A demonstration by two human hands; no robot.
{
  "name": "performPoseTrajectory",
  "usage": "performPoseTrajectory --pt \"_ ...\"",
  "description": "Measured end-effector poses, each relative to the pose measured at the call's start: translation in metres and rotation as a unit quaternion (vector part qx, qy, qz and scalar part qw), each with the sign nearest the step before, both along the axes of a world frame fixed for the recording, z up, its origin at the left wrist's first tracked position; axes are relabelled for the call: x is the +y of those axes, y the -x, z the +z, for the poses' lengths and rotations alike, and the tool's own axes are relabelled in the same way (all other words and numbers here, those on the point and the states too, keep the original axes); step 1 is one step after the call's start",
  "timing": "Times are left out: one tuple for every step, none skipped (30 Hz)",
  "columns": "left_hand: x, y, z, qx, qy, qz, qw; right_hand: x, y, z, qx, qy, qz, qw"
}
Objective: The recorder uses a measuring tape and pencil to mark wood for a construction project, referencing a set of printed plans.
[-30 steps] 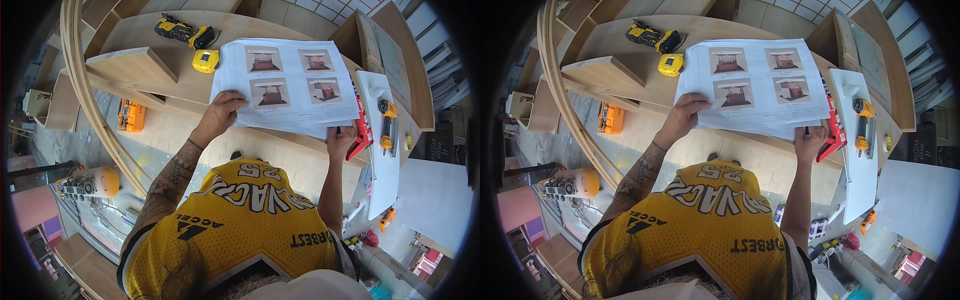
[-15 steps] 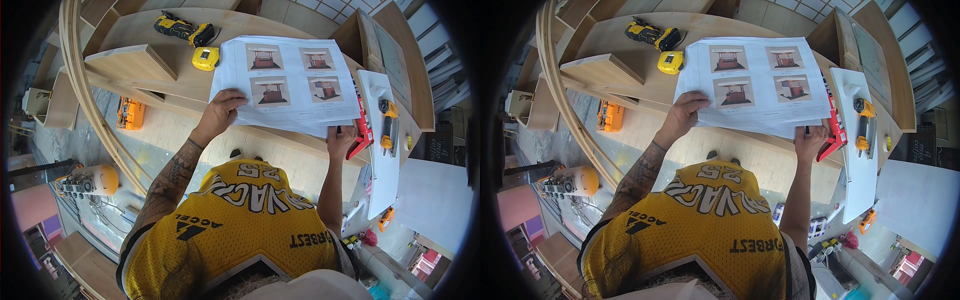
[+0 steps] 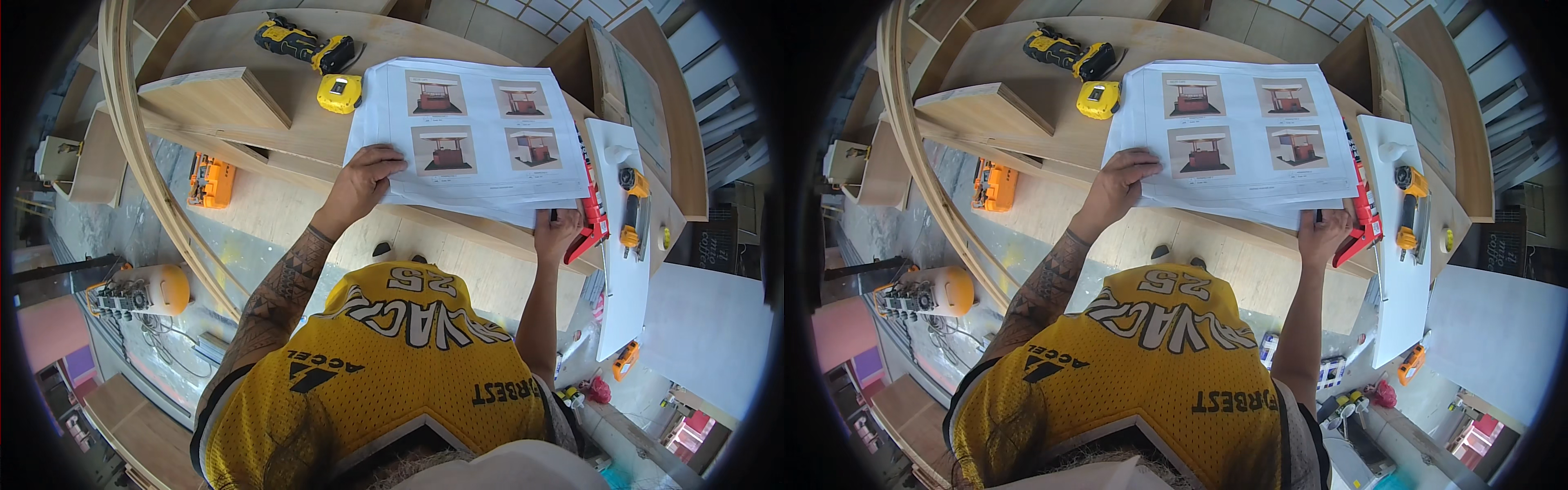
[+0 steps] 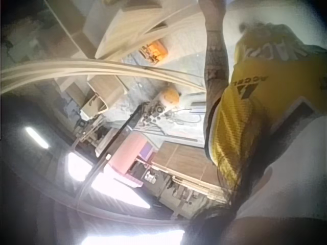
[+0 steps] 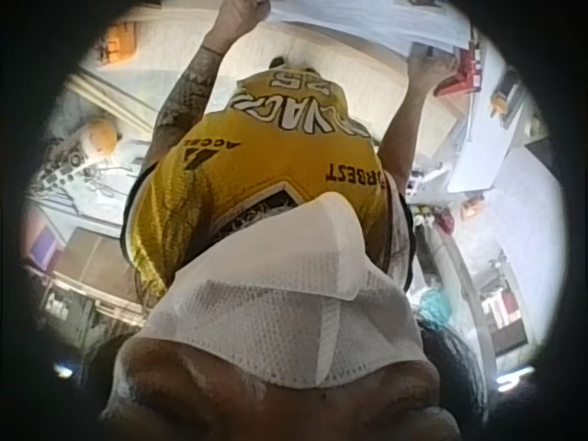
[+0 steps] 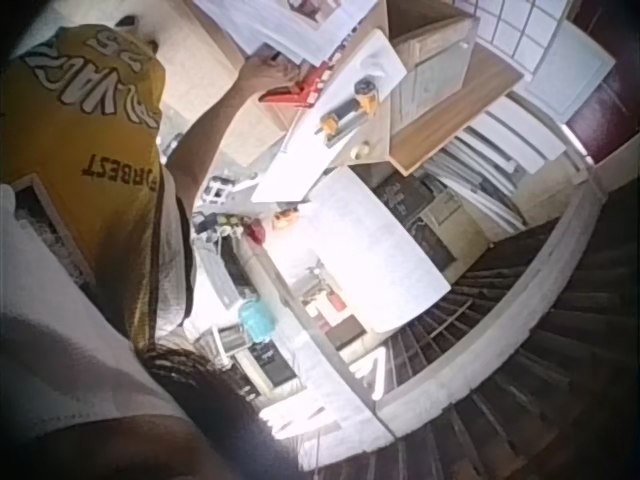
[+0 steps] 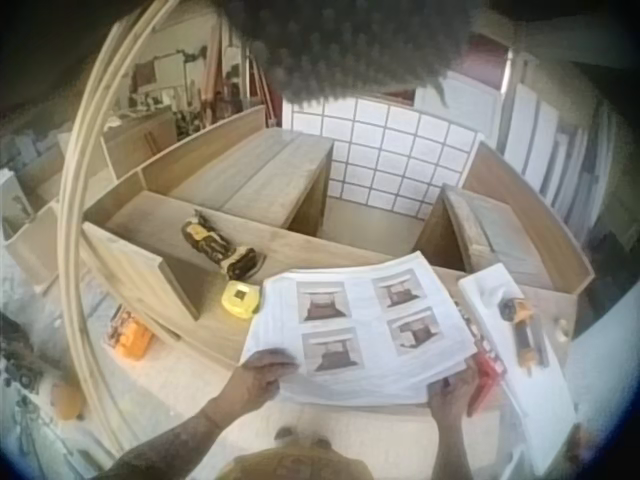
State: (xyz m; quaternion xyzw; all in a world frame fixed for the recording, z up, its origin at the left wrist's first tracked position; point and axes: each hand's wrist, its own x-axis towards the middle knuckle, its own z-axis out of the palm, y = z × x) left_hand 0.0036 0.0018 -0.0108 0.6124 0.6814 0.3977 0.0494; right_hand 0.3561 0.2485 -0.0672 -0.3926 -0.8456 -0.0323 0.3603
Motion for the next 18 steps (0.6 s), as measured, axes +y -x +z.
performPoseTrajectory --pt "0.001 -0.002 -0.001 -0.006 -0.002 0.001 1.000 0.001 -0.001 0.000 0.004 0.000 -0.001 1.000" --pt "0.003 -0.003 -0.001 -0.012 -0.004 0.001 1.000 0.002 -0.003 0.001 0.007 0.000 -0.003 1.000" --pt "0.006 -0.005 0.000 -0.013 -0.006 -0.004 1.000 0.005 -0.007 -0.003 0.006 -0.002 -0.008 1.000" --pt "0.007 -0.006 0.003 -0.003 -0.002 -0.002 1.000 0.008 -0.010 -0.007 0.004 0.018 -0.006 1.000" --pt "0.008 -0.007 0.005 0.007 0.002 -0.001 1.000 0.012 -0.014 -0.010 0.003 0.038 -0.004 0.999" --pt "0.008 -0.007 0.005 0.006 0.000 -0.006 1.000 0.015 -0.015 -0.008 0.002 0.036 -0.010 0.999" --pt "0.009 -0.008 0.005 0.005 0.002 0.000 1.000 0.016 -0.013 -0.008 0.003 0.038 0.002 0.999" --pt "0.010 -0.008 0.006 0.003 0.005 0.006 1.000 0.017 -0.012 -0.008 0.005 0.039 0.013 0.999" --pt "0.010 -0.008 0.005 0.002 0.003 0.002 1.000 0.018 -0.011 -0.009 0.005 0.039 0.010 0.999" --pt "0.011 -0.008 0.005 0.006 -0.001 0.002 1.000 0.019 -0.011 -0.009 0.004 0.037 0.006 0.999" --pt "0.013 -0.009 0.005 0.010 -0.005 0.001 1.000 0.020 -0.011 -0.008 0.006 0.036 0.003 0.999" --pt "0.014 -0.009 0.005 0.009 -0.006 -0.002 1.000 0.020 -0.011 -0.008 0.008 0.036 0.002 0.999" --pt "0.015 -0.010 0.005 0.009 -0.006 -0.001 1.000 0.019 -0.011 -0.008 0.012 0.043 -0.006 0.999" --pt "0.016 -0.011 0.005 0.009 -0.006 0.000 1.000 0.019 -0.012 -0.007 0.011 0.042 -0.008 0.999" --pt "0.017 -0.011 0.005 0.009 -0.007 -0.001 1.000 0.019 -0.011 -0.005 0.020 0.030 -0.002 0.999" --pt "0.017 -0.012 0.005 0.004 -0.007 0.001 1.000 0.018 -0.010 -0.003 0.030 0.019 0.005 0.999" --pt "0.017 -0.013 0.005 -0.001 -0.006 0.003 1.000 0.017 -0.009 0.000 0.030 0.018 0.005 0.999" --pt "0.017 -0.013 0.004 -0.001 -0.006 0.003 1.000 0.016 -0.009 0.003 0.027 0.016 0.003 1.000"
